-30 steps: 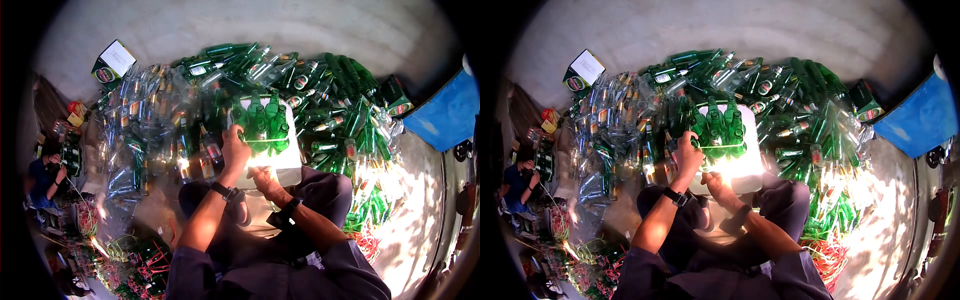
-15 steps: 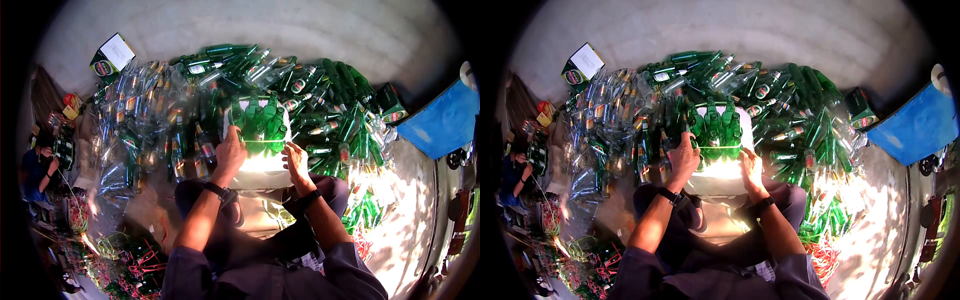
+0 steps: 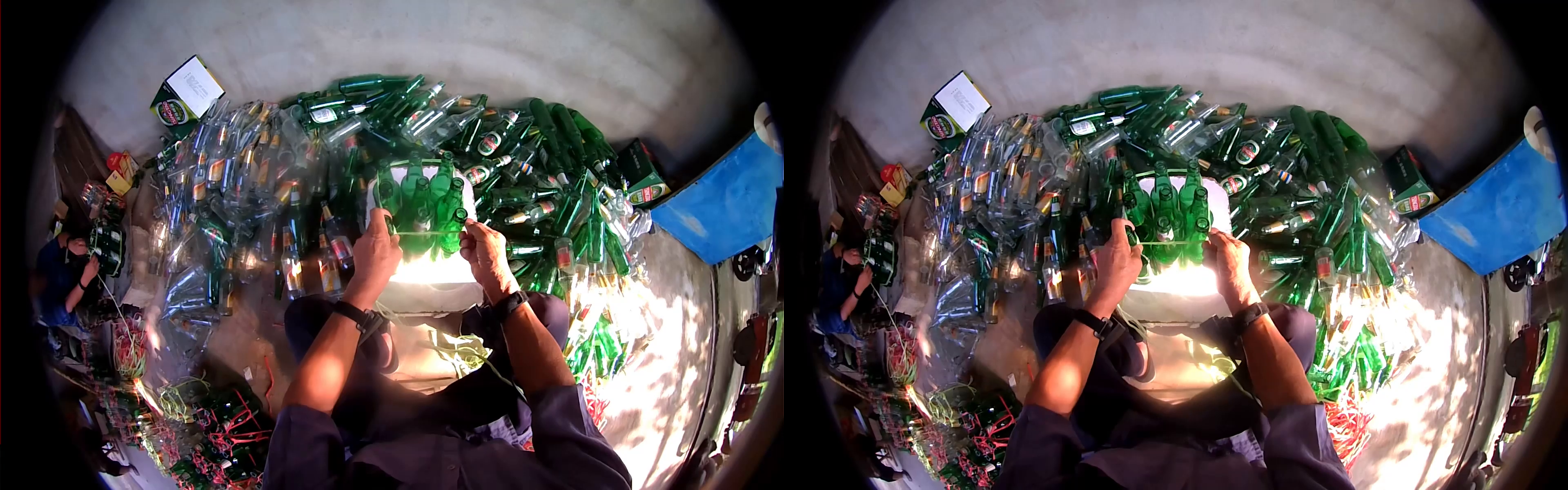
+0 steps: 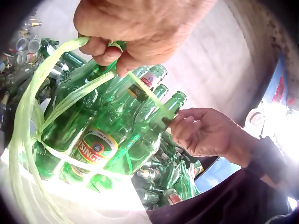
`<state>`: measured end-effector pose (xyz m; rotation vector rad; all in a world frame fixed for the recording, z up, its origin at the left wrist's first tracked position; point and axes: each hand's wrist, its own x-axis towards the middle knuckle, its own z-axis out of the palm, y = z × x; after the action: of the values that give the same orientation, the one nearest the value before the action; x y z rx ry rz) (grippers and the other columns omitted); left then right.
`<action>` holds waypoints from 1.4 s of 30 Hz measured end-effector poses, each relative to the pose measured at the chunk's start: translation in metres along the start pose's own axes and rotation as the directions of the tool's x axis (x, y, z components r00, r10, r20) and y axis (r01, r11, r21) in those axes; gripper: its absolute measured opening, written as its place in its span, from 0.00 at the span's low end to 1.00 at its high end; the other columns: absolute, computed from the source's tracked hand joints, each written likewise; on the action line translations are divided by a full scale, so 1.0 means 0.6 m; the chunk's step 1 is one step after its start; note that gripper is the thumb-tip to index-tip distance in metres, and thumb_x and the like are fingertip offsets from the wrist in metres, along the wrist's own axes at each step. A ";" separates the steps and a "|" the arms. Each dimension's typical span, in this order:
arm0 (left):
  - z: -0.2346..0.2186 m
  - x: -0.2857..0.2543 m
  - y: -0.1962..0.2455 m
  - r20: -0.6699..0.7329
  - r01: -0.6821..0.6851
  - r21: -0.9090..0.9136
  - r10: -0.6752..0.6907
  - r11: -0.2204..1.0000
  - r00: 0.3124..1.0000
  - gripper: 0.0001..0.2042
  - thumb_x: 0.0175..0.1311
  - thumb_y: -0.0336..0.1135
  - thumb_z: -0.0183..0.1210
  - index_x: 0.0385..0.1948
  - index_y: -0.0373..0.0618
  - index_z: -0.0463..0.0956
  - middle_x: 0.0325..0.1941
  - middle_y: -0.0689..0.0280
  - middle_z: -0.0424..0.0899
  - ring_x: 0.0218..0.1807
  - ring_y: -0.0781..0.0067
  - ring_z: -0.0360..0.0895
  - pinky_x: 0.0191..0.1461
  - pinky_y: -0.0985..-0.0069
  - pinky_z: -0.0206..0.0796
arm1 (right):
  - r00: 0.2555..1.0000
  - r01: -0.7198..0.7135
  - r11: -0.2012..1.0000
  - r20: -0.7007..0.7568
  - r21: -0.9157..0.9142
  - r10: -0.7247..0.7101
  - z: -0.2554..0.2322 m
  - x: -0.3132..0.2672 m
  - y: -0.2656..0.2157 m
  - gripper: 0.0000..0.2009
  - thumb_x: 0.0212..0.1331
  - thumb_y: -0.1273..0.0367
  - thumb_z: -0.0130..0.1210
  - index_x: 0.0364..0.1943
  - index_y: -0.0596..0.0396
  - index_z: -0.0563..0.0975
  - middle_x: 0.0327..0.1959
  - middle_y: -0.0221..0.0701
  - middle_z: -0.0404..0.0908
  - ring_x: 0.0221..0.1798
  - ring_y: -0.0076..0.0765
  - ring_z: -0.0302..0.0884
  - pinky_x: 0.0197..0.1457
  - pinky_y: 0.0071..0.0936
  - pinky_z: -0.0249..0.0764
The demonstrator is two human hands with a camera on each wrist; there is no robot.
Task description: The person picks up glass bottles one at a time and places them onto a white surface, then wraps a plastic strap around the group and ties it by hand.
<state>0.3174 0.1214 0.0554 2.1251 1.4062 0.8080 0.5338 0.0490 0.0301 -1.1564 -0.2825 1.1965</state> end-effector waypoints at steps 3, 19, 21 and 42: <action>0.001 0.002 -0.001 -0.015 -0.003 -0.014 0.003 1.000 1.000 0.22 0.59 0.25 0.61 0.51 0.51 0.59 0.29 0.46 0.80 0.34 0.36 0.79 0.33 0.47 0.65 | 0.999 0.027 0.998 0.029 0.058 -0.029 0.002 -0.002 -0.001 0.06 0.65 0.68 0.57 0.38 0.56 0.78 0.28 0.26 0.76 0.26 0.21 0.69 0.29 0.18 0.65; -0.008 -0.001 0.015 0.041 0.086 -0.088 -0.083 0.992 0.996 0.21 0.59 0.25 0.59 0.52 0.47 0.61 0.41 0.41 0.81 0.44 0.30 0.77 0.44 0.44 0.68 | 0.943 -0.015 0.979 0.323 -0.205 0.083 0.071 -0.127 0.166 0.23 0.70 0.58 0.51 0.62 0.59 0.68 0.55 0.42 0.78 0.59 0.46 0.77 0.61 0.41 0.75; -0.008 -0.001 0.014 0.021 0.069 -0.095 -0.067 0.993 0.998 0.21 0.59 0.24 0.59 0.52 0.47 0.61 0.41 0.40 0.81 0.45 0.30 0.77 0.45 0.44 0.68 | 0.913 -0.088 0.968 0.371 -0.233 0.172 0.102 -0.126 0.175 0.22 0.63 0.66 0.57 0.59 0.59 0.71 0.54 0.43 0.79 0.58 0.48 0.77 0.60 0.41 0.74; -0.010 0.012 0.006 0.032 0.082 -0.192 -0.077 0.978 0.997 0.20 0.57 0.21 0.62 0.48 0.47 0.64 0.45 0.44 0.79 0.51 0.33 0.75 0.48 0.51 0.68 | 0.866 0.493 0.415 0.476 -0.765 -0.153 0.122 -0.173 0.223 0.11 0.49 0.75 0.58 0.37 0.59 0.72 0.24 0.37 0.80 0.33 0.50 0.82 0.36 0.43 0.75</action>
<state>0.3179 0.1270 0.0634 1.9138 1.3332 0.8484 0.3626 -0.0089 -0.0074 -1.6478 -1.4931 0.8443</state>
